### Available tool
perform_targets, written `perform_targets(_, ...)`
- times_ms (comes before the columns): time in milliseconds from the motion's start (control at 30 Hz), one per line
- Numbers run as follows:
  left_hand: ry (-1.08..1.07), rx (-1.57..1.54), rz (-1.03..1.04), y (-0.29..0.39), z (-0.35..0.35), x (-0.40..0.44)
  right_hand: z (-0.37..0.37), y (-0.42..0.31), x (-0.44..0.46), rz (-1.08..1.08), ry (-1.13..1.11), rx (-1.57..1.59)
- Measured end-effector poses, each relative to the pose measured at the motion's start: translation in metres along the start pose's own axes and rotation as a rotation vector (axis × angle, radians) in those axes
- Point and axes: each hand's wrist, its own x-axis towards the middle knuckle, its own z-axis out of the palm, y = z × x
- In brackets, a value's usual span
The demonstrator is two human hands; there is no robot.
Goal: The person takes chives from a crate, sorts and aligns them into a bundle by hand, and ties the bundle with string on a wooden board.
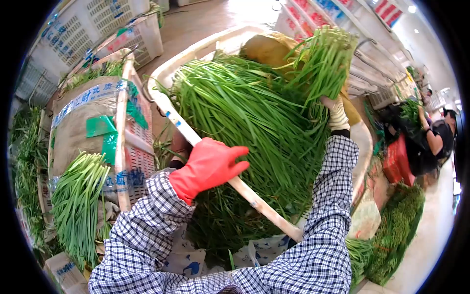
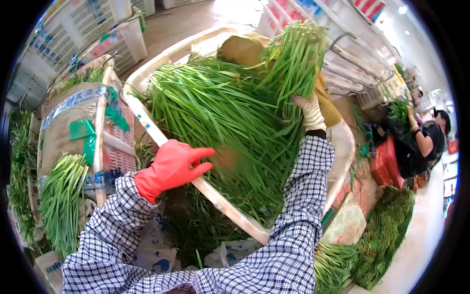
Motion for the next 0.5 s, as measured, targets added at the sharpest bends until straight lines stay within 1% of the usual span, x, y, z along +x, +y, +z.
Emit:
perform_targets(33,0.059,-0.151,-0.018,0.001,-0.002,0.001,-0.022,0.008,-0.004,-0.003,0.019,-0.014)
perform_targets(67,0.055,-0.162,0.003,0.002,-0.002,0.007,-0.046,0.024,-0.006,-0.069,-0.008,-0.238)
perform_targets(100,0.108,-0.379,-0.013,0.002,-0.001,0.014,-0.066,0.032,-0.014,-0.129,-0.035,-0.461)
perform_targets(133,0.154,-0.598,-0.033,0.003,0.000,0.022,-0.058,0.012,-0.038,-0.122,-0.015,-0.471)
perform_targets(167,0.148,-0.608,-0.022,0.009,0.002,0.033,-0.031,-0.020,-0.068,-0.111,-0.008,-0.346)
perform_targets(200,0.148,-0.535,-0.001,0.019,0.006,0.048,-0.015,-0.040,-0.087,-0.100,-0.007,-0.219)
perform_targets(233,0.153,-0.459,0.018,0.030,0.010,0.062,-0.020,-0.039,-0.090,-0.156,-0.085,-0.300)
perform_targets(267,0.119,-0.508,0.012,0.040,0.018,0.080,-0.016,-0.042,-0.094,-0.155,-0.087,-0.306)
perform_targets(300,0.084,-0.555,0.007,0.052,0.029,0.098,-0.005,-0.046,-0.098,-0.151,-0.065,-0.249)
perform_targets(333,0.118,-0.568,0.059,0.065,0.041,0.114,0.008,-0.053,-0.107,-0.126,-0.041,-0.130)
perform_targets(367,0.235,-0.725,0.168,0.083,0.050,0.128,0.024,-0.064,-0.126,-0.075,-0.035,0.071)
perform_targets(433,0.327,-0.899,0.288,0.105,0.060,0.137,0.047,-0.091,-0.149,-0.039,-0.029,0.285)
perform_targets(467,0.293,-1.154,0.311,0.114,0.060,0.136,0.054,-0.102,-0.157,-0.043,-0.020,0.311)
perform_targets(500,0.275,-1.251,0.298,0.119,0.057,0.134,0.058,-0.115,-0.163,-0.062,-0.016,0.263)
